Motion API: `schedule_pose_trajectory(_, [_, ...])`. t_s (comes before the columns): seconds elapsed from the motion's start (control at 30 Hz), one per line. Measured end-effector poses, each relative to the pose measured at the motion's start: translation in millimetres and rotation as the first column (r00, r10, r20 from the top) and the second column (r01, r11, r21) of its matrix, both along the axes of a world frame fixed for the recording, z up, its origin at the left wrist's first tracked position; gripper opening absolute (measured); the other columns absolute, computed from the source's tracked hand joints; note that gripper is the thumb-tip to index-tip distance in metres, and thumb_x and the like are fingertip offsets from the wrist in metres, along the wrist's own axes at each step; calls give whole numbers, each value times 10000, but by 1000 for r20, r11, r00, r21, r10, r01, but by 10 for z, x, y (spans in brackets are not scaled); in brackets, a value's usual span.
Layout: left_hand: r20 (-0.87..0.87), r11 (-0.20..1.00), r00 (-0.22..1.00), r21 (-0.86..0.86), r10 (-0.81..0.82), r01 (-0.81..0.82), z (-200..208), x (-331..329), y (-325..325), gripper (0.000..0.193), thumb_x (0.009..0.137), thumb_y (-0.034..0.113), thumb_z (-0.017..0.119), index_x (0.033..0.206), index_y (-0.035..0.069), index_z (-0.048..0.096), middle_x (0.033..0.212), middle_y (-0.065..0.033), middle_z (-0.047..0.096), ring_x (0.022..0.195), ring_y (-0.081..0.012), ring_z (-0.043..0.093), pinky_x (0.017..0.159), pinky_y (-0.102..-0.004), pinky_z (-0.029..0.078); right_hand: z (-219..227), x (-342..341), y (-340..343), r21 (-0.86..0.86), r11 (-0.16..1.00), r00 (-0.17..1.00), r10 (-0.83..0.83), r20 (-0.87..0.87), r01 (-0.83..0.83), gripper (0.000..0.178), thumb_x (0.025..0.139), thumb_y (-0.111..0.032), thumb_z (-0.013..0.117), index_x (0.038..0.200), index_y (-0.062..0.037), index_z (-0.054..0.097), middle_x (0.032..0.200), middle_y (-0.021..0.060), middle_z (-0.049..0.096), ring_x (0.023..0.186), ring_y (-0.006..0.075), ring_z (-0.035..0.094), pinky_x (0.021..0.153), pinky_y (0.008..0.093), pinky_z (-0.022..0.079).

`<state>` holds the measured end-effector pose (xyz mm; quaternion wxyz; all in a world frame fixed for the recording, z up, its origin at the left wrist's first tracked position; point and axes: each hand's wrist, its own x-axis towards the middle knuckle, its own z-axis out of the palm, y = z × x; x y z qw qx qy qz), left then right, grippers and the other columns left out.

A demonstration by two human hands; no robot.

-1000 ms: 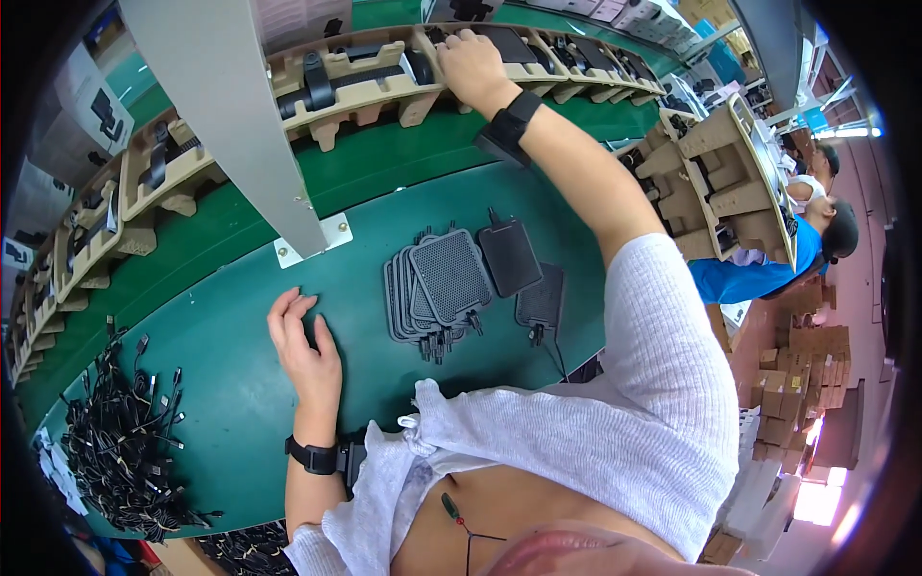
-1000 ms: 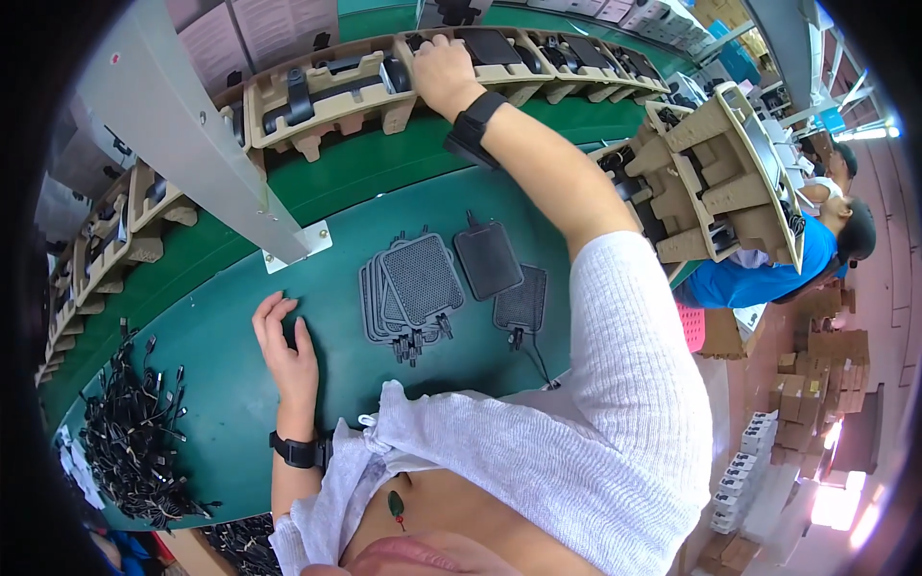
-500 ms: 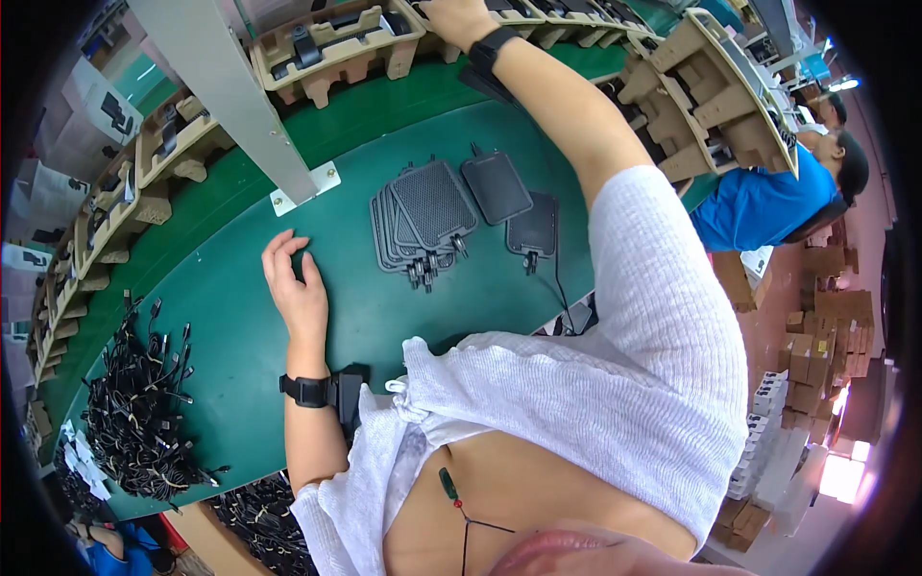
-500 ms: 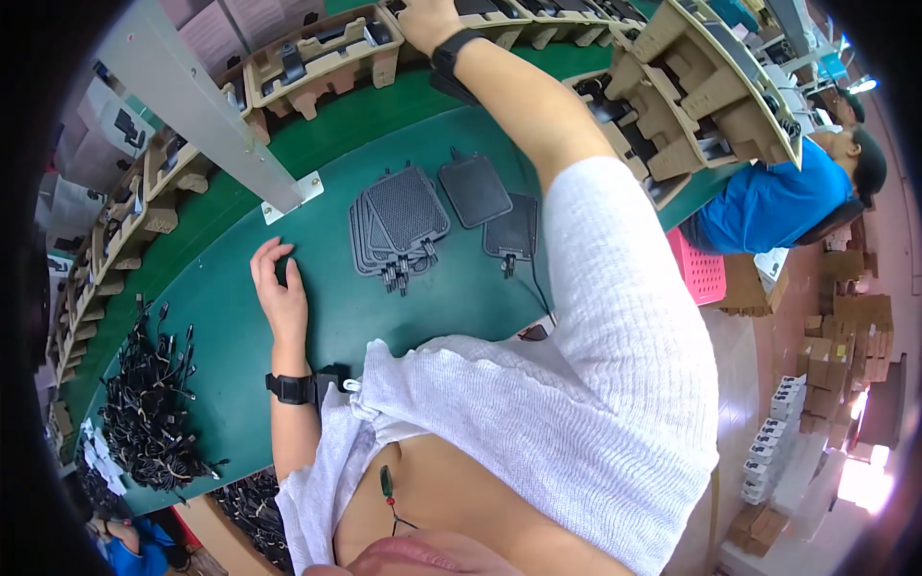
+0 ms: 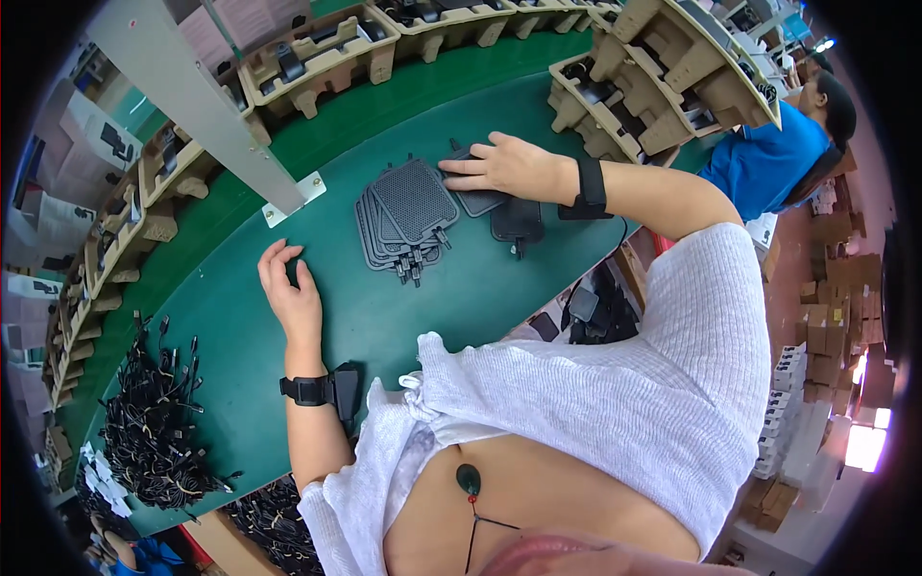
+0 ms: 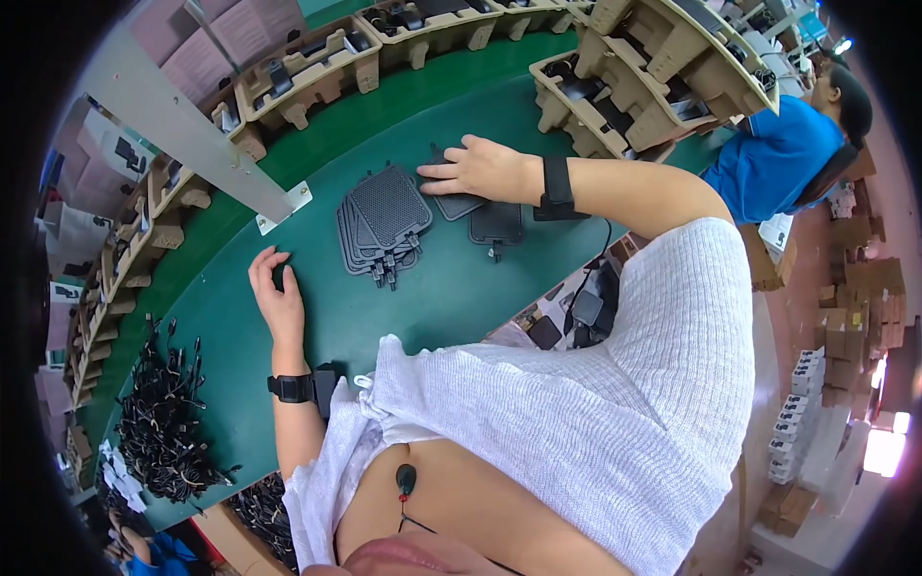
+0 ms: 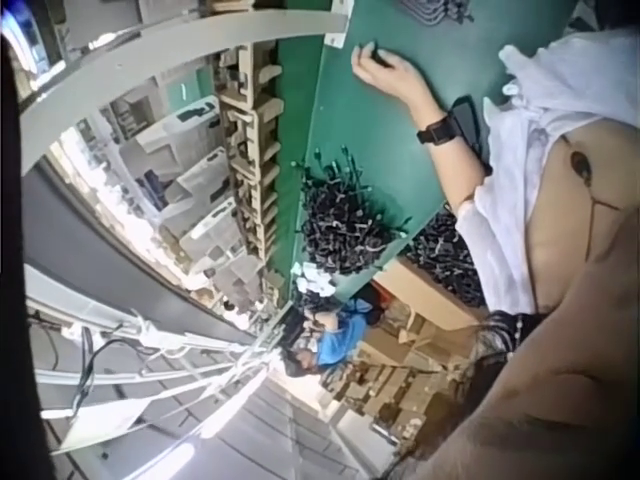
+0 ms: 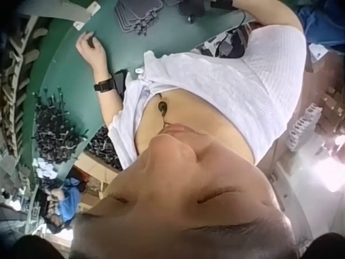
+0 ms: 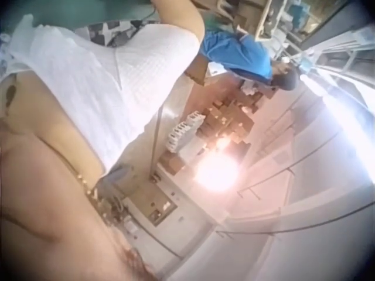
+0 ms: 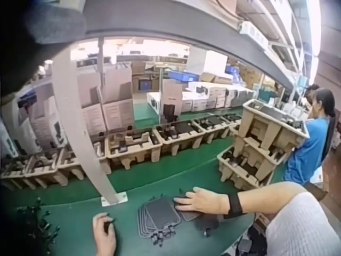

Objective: The person picks up a cable and a black component, connects them, and places the assembly into a cardboard tray. They repeat this process multiple times, occasionally moving stacks of components and cables on the table.

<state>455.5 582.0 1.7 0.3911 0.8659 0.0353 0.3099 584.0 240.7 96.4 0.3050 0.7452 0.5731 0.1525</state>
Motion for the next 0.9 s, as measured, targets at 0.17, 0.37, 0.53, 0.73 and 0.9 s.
schedule_pose_trajectory(0.17, [-1, 1000, 1000, -2, 10, -10, 27, -5, -1, 177, 792, -43, 548, 949, 33, 576, 1146, -128, 526, 1081, -308, 509, 930, -379, 408, 28, 184, 202, 61, 996, 996, 69, -56, -65, 485, 775, -103, 578, 1236, -183, 449, 1281, 34, 437, 947, 155, 504, 714, 286, 422])
schedule_pose_trajectory(0.37, [1, 999, 1000, -32, -7, 7, 40, 6, 27, 172, 800, -40, 543, 953, 29, 580, 1150, -128, 528, 1082, -298, 513, 935, -364, 405, 283, 594, 261, -220, 924, 758, -382, -529, 313, 430, 647, -194, 761, 1006, -80, 554, 939, 110, 624, 922, 313, 604, 723, 411, 477])
schedule_pose_trajectory(0.53, [-16, 1000, 1000, -18, 8, -8, 56, -30, 84, 176, 800, -42, 543, 956, 28, 587, 1153, -131, 530, 1088, -292, 514, 945, -355, 398, 865, 1034, 538, -136, 883, 701, -444, -559, 450, 318, 704, -168, 704, 1011, -115, 641, 921, 116, 645, 906, 314, 602, 760, 414, 476])
schedule_pose_trajectory(0.73, [-15, 999, 1000, -34, 16, -17, 68, -30, 90, 187, 778, -62, 546, 934, 29, 590, 1149, -134, 523, 1073, -301, 515, 933, -372, 405, 1276, 1717, 1249, 652, 480, 738, 13, -675, 587, 206, 839, -173, 612, 949, -1, 630, 880, 114, 627, 829, 271, 587, 711, 372, 457])
schedule_pose_trajectory(0.9, [-25, 996, 1000, -90, 19, -21, 82, -59, 97, 182, 781, -80, 535, 928, 12, 591, 1139, -140, 527, 1055, -284, 534, 926, -352, 417, 980, 2587, 1641, 747, 182, 684, 309, -661, 639, 316, 834, -159, 638, 1040, 74, 583, 880, 160, 638, 821, 253, 605, 722, 354, 474])
